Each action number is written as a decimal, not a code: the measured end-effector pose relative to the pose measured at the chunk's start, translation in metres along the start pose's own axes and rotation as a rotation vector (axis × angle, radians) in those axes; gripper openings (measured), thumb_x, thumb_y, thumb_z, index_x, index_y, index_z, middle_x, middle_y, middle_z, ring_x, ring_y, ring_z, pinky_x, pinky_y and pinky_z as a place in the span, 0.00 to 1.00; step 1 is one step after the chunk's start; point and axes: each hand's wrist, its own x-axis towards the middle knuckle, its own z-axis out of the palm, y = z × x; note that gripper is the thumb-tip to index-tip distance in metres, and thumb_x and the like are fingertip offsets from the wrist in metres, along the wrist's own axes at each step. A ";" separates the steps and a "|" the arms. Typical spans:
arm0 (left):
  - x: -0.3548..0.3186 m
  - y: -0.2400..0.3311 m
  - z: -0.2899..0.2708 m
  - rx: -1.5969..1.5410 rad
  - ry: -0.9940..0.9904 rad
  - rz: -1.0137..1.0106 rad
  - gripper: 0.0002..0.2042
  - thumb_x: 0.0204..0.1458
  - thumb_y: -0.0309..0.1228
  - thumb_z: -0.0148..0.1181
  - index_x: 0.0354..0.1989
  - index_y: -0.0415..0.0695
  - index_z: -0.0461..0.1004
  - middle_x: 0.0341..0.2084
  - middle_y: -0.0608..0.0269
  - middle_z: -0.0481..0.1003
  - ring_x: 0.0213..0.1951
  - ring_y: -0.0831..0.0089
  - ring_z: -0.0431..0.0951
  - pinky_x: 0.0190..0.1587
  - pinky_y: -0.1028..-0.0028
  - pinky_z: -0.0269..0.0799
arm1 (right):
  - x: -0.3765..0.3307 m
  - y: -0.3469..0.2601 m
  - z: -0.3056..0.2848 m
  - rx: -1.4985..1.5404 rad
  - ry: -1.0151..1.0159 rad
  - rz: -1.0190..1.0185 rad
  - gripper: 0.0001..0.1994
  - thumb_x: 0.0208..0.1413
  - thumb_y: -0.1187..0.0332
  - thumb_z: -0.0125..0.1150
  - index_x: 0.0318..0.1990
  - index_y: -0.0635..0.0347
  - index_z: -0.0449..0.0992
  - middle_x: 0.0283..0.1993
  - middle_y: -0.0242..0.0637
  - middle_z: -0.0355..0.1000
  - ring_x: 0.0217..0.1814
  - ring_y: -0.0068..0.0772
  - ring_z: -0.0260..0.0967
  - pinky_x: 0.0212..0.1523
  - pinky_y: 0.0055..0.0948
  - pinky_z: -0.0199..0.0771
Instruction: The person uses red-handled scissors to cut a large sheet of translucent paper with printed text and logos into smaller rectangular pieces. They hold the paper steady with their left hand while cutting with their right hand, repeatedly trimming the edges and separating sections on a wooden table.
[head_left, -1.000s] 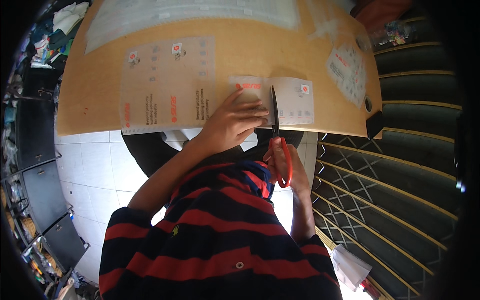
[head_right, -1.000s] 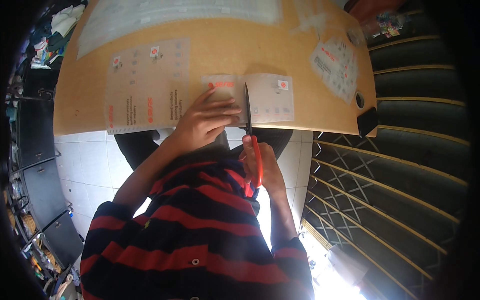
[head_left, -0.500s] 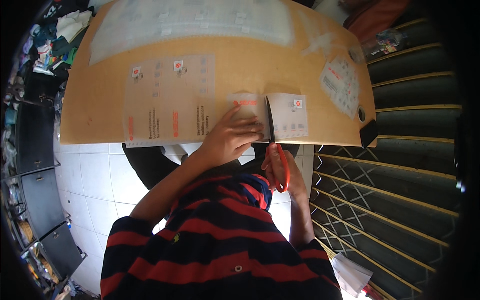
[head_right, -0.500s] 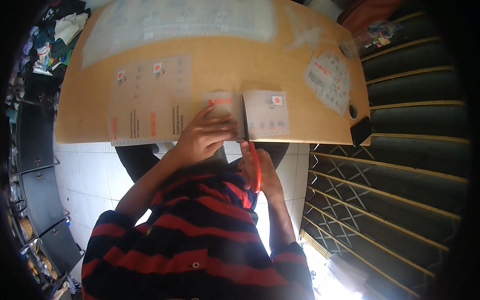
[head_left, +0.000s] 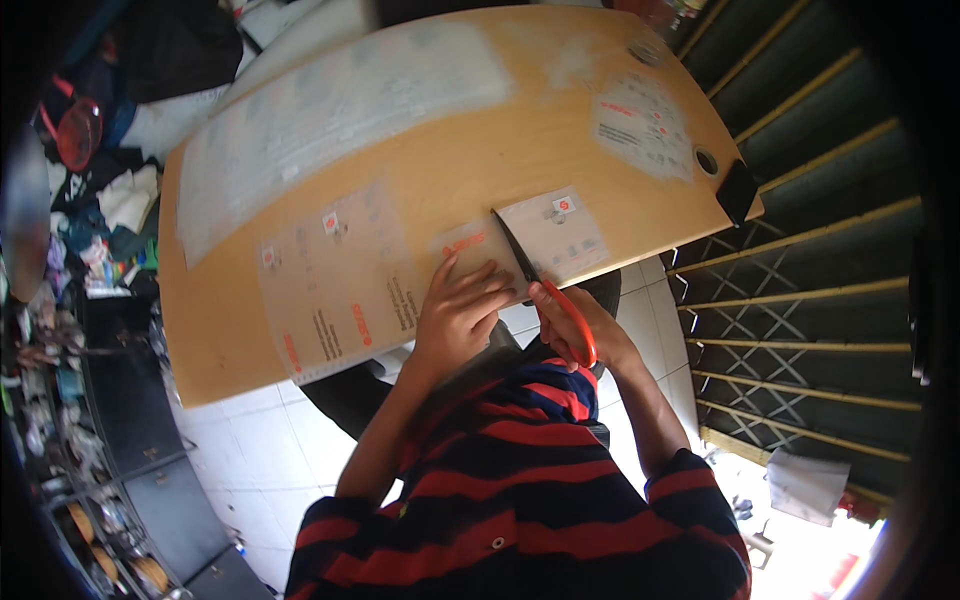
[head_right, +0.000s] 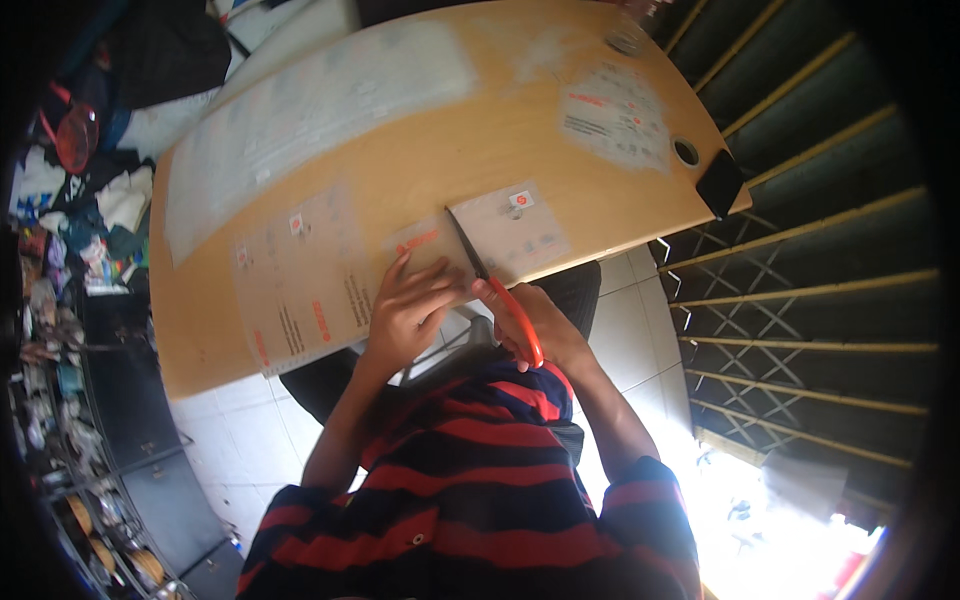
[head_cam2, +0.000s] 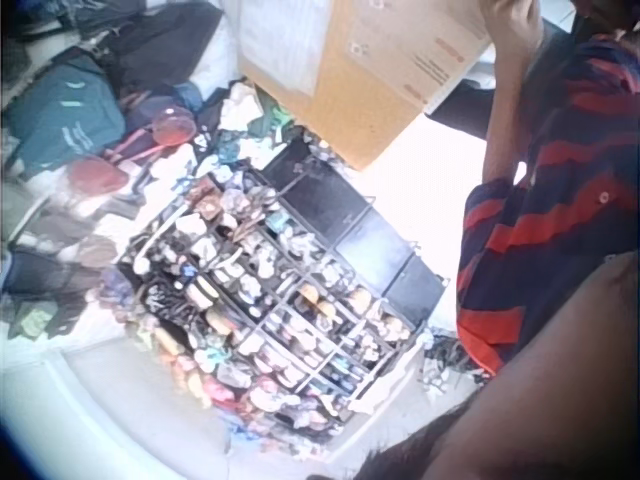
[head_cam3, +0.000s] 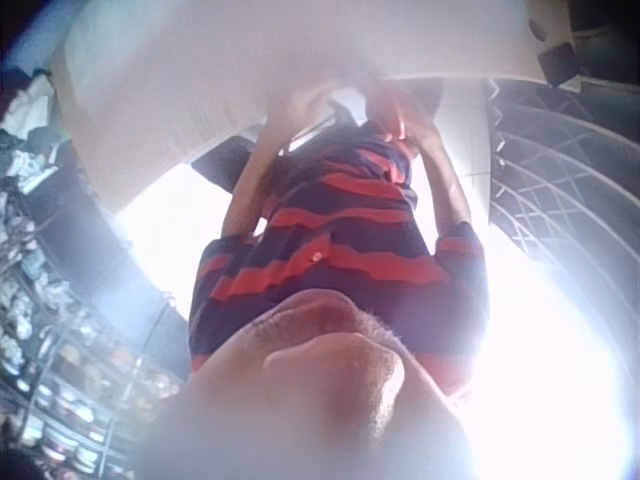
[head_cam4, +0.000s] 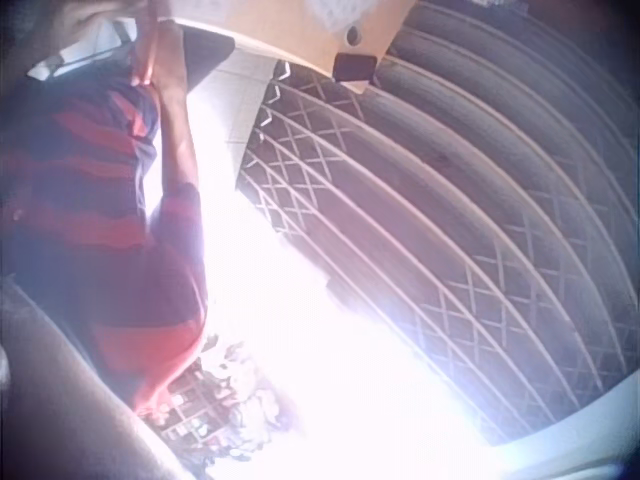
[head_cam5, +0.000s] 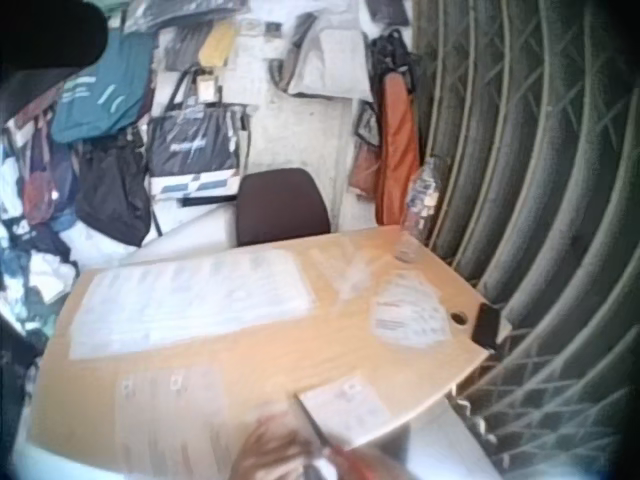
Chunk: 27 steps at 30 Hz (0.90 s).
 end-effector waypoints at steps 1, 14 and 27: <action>0.001 -0.001 0.001 -0.004 0.006 -0.004 0.12 0.48 0.20 0.62 0.41 0.46 0.83 0.46 0.65 0.82 0.56 0.63 0.78 0.68 0.46 0.57 | -0.002 -0.003 0.000 0.022 -0.007 -0.013 0.39 0.67 0.35 0.42 0.22 0.69 0.68 0.12 0.37 0.63 0.09 0.30 0.65 0.11 0.26 0.67; 0.018 0.009 -0.002 -0.001 0.271 -0.273 0.16 0.53 0.16 0.54 0.48 0.42 0.81 0.49 0.56 0.81 0.55 0.56 0.79 0.68 0.47 0.57 | -0.010 0.030 0.001 0.172 -0.029 -0.321 0.42 0.66 0.33 0.40 0.18 0.68 0.72 0.11 0.35 0.64 0.10 0.28 0.66 0.18 0.25 0.72; 0.059 0.025 0.030 0.197 -0.317 0.093 0.19 0.48 0.27 0.69 0.51 0.46 0.77 0.55 0.58 0.75 0.61 0.51 0.69 0.62 0.53 0.62 | -0.057 0.147 -0.036 0.521 -0.003 -0.542 0.43 0.62 0.28 0.40 0.22 0.67 0.74 0.09 0.28 0.61 0.10 0.19 0.61 0.15 0.17 0.62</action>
